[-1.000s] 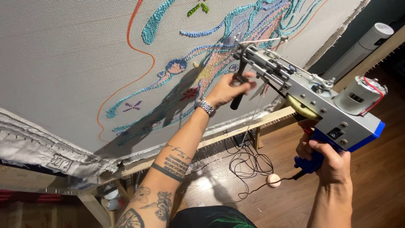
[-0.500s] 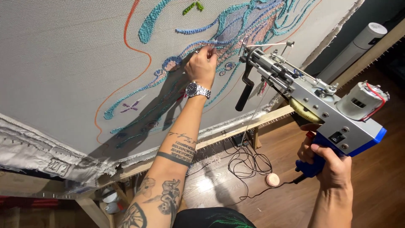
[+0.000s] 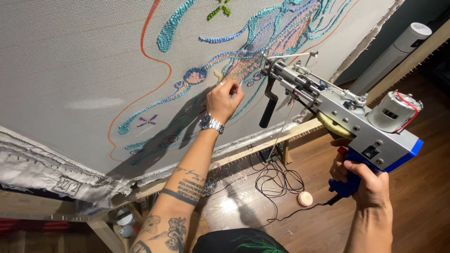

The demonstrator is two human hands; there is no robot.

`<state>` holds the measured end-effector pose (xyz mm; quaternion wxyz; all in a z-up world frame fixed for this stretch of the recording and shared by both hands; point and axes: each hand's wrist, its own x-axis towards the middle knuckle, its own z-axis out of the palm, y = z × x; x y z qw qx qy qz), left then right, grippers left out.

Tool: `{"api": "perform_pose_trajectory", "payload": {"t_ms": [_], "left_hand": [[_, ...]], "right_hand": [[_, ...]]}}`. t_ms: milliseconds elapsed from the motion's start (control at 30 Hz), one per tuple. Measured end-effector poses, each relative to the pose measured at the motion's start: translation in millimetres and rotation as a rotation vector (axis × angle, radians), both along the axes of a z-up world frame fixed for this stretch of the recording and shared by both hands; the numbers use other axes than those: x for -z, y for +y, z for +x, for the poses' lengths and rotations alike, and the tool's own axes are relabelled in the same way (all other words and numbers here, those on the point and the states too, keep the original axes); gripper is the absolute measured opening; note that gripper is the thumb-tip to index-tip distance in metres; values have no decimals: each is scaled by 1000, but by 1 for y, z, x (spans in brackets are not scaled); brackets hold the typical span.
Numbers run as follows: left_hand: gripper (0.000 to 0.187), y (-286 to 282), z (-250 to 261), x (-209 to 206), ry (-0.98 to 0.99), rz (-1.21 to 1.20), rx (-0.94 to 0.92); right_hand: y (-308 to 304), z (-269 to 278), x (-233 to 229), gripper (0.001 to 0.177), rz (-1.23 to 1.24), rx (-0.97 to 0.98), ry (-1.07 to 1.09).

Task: Using a tufting gun to create a jellyfish design on a stretched canvas rug frame.

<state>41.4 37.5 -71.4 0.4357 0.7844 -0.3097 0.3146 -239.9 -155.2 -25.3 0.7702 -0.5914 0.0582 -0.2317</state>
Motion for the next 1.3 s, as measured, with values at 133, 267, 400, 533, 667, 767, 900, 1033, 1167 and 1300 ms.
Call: {"api": "perform_pose_trajectory", "payload": {"t_ms": [133, 267, 400, 533, 667, 767, 900, 1033, 1167, 1300], "left_hand": [[13, 6, -28, -19, 57, -118, 8], [44, -7, -24, -9, 355, -130, 420], [75, -27, -30, 10, 560, 162, 636], [72, -36, -43, 29, 1061, -192, 846], [36, -44, -39, 73, 1133, -414, 731], [32, -40, -43, 73, 1136, -547, 698], [24, -34, -49, 70, 1114, -643, 688], [13, -24, -74, 24, 1054, -542, 704], [22, -20, -82, 18, 959, -384, 643], [22, -16, -88, 13, 920, -306, 576]], "right_hand": [[0, 0, 5, 43, 11, -23, -12], [-2, 3, 10, 47, 55, -69, -12], [-10, 3, 20, 49, 48, -136, -14], [-32, 2, 54, 39, 156, -180, 10], [-11, 5, 36, 5, -33, -11, -188], [-13, 5, 35, 3, -12, -49, -205], [-12, 6, 23, 3, -2, -124, -220], [-16, 9, 22, 6, -28, -218, -260], [-20, 8, 30, 10, -99, -222, -194], [0, 1, 0, 11, -215, -112, -15]]}}
